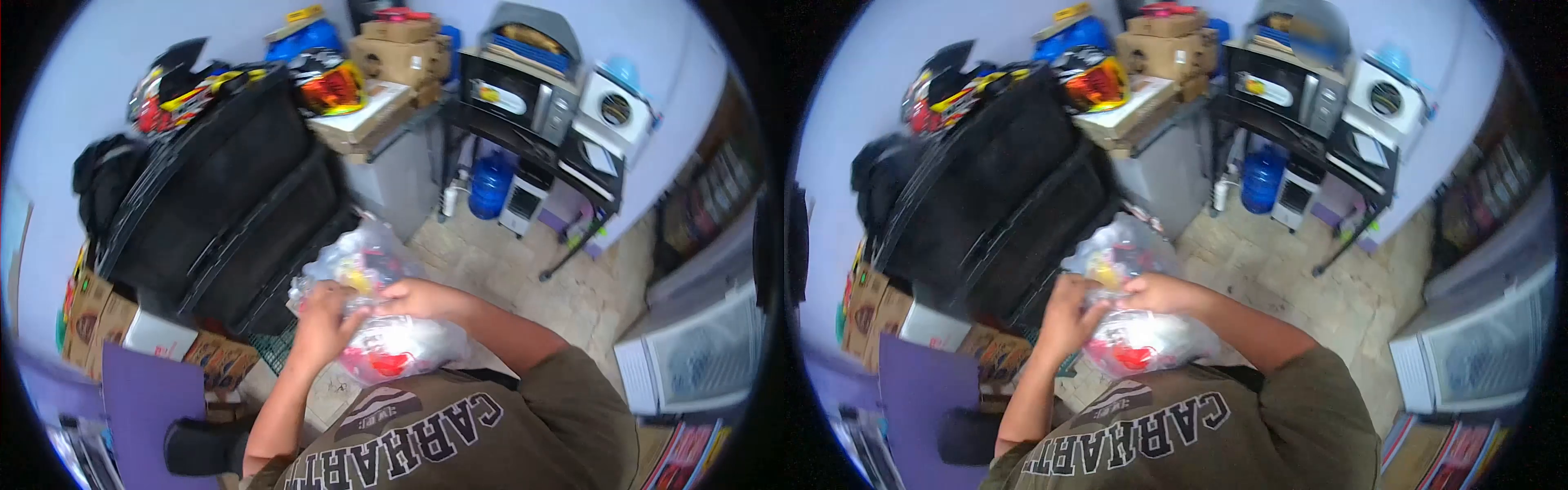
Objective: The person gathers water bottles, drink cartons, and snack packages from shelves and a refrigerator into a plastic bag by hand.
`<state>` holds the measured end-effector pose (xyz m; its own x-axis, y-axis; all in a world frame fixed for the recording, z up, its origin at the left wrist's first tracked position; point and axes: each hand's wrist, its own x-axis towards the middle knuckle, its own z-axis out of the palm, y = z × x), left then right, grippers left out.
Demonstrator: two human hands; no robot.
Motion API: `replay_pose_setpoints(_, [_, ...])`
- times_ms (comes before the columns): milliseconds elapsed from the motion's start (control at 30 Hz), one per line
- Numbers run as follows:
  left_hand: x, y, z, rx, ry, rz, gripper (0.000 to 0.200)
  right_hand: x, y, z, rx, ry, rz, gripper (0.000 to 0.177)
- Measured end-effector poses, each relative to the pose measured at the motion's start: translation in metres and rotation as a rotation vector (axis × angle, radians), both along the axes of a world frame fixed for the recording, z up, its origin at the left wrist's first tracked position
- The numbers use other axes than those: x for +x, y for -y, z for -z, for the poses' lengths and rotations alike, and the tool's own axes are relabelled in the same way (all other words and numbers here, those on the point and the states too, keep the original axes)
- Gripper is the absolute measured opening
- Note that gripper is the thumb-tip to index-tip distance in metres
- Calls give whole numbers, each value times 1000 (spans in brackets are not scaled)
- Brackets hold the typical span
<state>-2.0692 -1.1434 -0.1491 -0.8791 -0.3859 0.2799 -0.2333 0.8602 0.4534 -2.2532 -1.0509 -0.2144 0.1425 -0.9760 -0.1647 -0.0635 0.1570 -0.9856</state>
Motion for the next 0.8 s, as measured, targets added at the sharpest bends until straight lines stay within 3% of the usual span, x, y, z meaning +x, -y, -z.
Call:
replay_pose_setpoints(100, [2,-9,7,56,-62,-18,44,-4,-5,1,17,50,-26,28])
replay_pose_setpoints(200, [5,-9,11,-14,-31,20,33,-7,-1,-2,16,12,-104,28])
replay_pose_setpoints(333, [6,-10,27,67,73,-103,29,-6,5,-11,112,26,-224,28])
replay_pose_setpoints(400, [7,-10,29,363,106,-136,33,-5,10,-11,117,28,-230,28])
replay_pose_setpoints(533, [12,-4,37,563,84,-231,38,11,13,-4,145,53,-139,25])
replay_pose_setpoints(600, [17,1,41,707,79,-267,40,32,6,-17,-576,-682,380,24])
replay_pose_setpoints(633, [19,1,41,705,51,-298,40,33,5,-22,-596,-682,343,24])
replay_pose_setpoints(700, [22,-2,41,749,58,-368,41,35,7,-27,-838,-917,175,28])
replay_pose_setpoints(800, [35,-11,39,743,1,-344,43,31,17,-10,-766,-824,-88,32])
